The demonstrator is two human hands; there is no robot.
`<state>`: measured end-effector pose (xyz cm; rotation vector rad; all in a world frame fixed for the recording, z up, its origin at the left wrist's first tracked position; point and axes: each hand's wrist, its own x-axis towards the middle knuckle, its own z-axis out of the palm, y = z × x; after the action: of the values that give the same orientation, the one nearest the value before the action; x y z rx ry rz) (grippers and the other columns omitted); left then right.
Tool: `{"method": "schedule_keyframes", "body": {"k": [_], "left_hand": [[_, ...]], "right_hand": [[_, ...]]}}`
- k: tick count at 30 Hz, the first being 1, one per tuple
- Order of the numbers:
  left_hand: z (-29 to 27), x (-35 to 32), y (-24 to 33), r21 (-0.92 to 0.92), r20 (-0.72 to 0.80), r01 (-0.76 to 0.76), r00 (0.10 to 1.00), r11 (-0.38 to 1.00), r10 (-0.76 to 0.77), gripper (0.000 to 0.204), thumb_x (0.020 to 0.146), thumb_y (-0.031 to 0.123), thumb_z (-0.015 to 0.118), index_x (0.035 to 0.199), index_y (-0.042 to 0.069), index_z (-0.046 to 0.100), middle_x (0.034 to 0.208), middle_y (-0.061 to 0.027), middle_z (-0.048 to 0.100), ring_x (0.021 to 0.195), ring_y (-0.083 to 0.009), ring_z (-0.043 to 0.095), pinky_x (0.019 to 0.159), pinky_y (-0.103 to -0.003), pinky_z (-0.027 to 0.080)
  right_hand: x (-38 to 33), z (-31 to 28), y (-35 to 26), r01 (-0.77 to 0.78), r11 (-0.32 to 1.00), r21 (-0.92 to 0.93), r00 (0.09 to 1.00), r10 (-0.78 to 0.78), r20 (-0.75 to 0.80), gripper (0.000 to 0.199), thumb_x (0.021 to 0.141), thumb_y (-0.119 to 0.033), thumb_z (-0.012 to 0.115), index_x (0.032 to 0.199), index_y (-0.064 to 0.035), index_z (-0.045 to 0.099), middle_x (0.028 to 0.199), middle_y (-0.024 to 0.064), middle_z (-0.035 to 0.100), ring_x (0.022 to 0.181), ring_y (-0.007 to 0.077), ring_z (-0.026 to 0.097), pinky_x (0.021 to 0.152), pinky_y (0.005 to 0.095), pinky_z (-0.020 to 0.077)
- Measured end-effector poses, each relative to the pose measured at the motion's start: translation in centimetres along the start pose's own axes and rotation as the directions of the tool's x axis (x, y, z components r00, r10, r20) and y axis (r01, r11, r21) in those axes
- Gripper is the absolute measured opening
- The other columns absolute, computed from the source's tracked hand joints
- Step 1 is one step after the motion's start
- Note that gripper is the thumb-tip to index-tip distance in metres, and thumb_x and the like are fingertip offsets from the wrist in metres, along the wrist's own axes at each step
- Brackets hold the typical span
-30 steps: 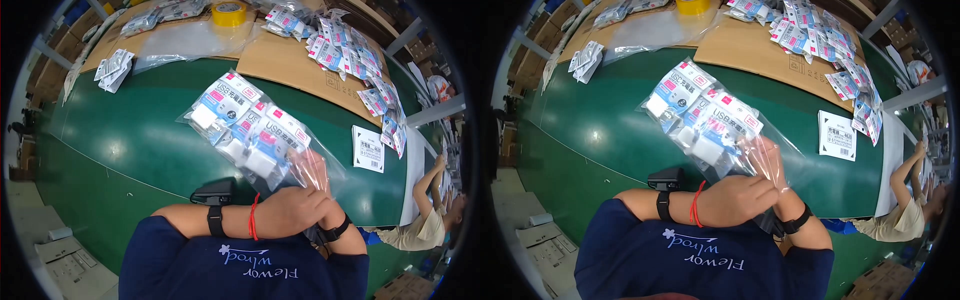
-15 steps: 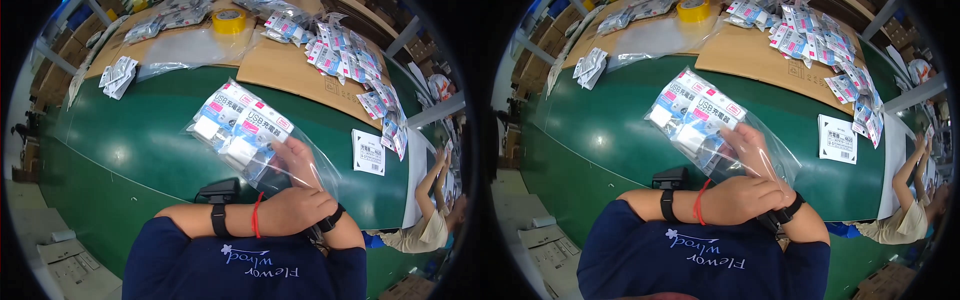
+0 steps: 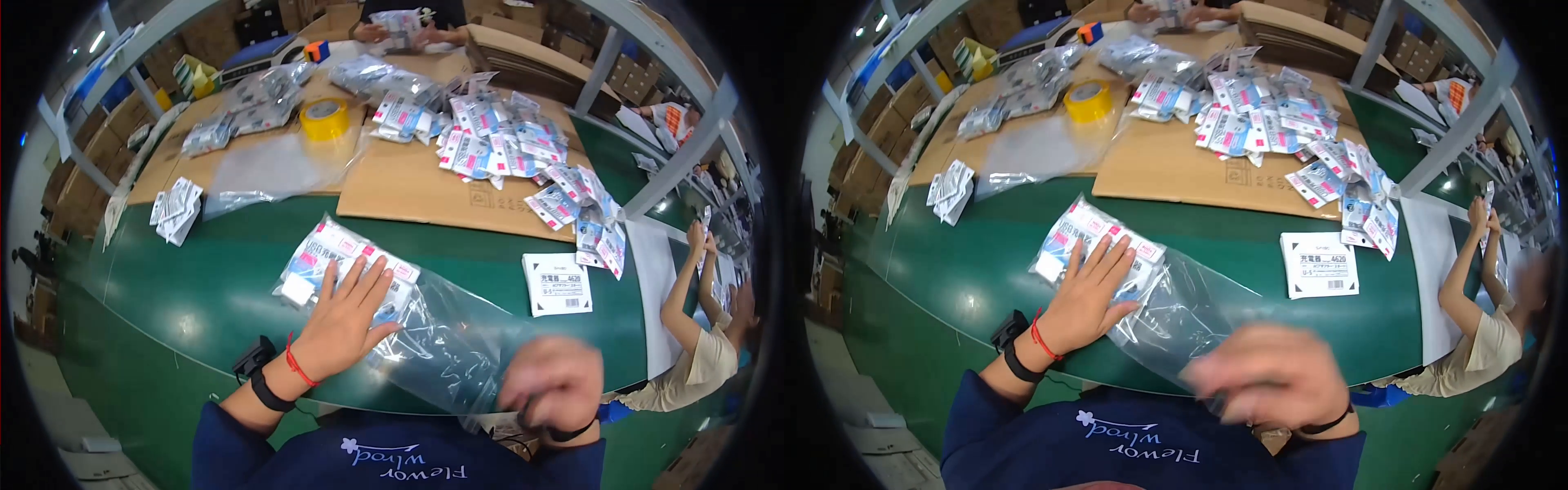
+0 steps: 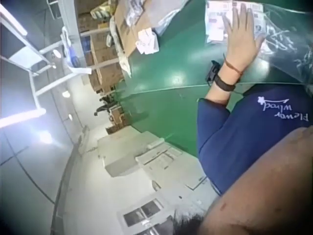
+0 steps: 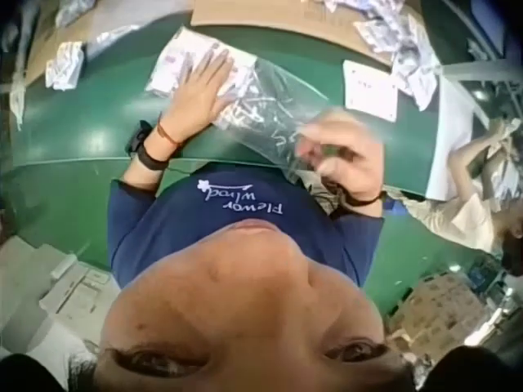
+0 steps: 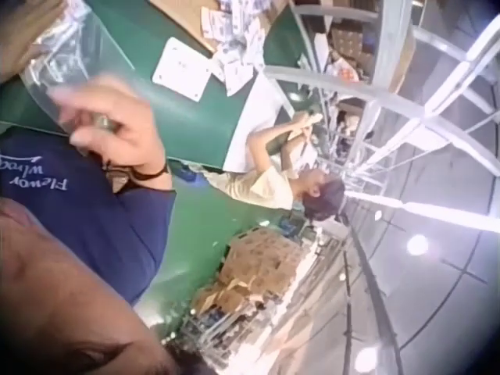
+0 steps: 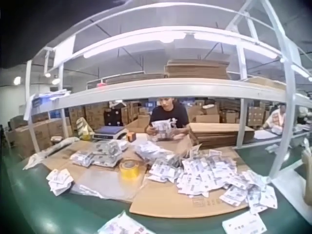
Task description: The person packages USB chargers by hand, placing multiple chargers and a paper label into a plastic bag before setting it aside. This process is repeated with new bags, chargers, and labels throughout the video.
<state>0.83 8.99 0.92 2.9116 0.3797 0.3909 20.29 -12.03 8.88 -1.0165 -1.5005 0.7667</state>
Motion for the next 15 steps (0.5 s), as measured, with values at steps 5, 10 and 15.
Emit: {"method": "schedule_keyframes", "body": {"k": [5, 10, 15], "left_hand": [[-0.7, 1.3, 1.0, -0.002, -0.073, 0.026, 0.997, 1.000, -0.026, 0.065, 0.084, 0.037, 0.063, 0.132, -0.002, 0.044, 0.143, -0.0207, 0.037, 0.133, -0.0399, 0.032, 0.107, -0.057, 0.020], [0.3, 0.6, 0.3, -0.071, -0.010, 0.042, 0.999, 0.997, -0.043, 0.067, 0.085, 0.035, 0.063, 0.136, -0.001, 0.039, 0.147, -0.0200, 0.031, 0.137, -0.0392, 0.025, 0.111, -0.054, 0.015], [0.4, 1.1, 0.1, -0.081, 0.013, 0.030, 0.999, 0.996, -0.029, 0.067, 0.085, 0.035, 0.063, 0.136, -0.002, 0.039, 0.146, -0.0207, 0.032, 0.137, -0.0393, 0.026, 0.111, -0.053, 0.016]], "right_hand": [[2.4, 1.2, -1.3, 0.108, 0.958, 0.267, 0.973, -0.157, 0.171, 0.013, 0.078, -0.008, 0.072, 0.083, 0.0034, 0.067, 0.086, 0.0129, 0.066, 0.066, 0.0197, 0.061, 0.054, 0.0274, 0.0458], [1.3, -2.1, 3.5, -0.218, 0.916, -0.336, 0.867, 0.023, -0.498, 0.015, 0.076, -0.009, 0.073, 0.072, -0.0013, 0.061, 0.074, 0.0058, 0.056, 0.065, 0.0179, 0.052, 0.061, 0.0268, 0.0441], [-4.6, -6.2, 9.1, -0.495, 0.393, -0.775, 0.843, 0.001, -0.538, 0.025, 0.075, -0.016, 0.072, 0.096, -0.0037, 0.068, 0.084, 0.0130, 0.055, 0.079, 0.0272, 0.054, 0.069, 0.0343, 0.0449]]}}
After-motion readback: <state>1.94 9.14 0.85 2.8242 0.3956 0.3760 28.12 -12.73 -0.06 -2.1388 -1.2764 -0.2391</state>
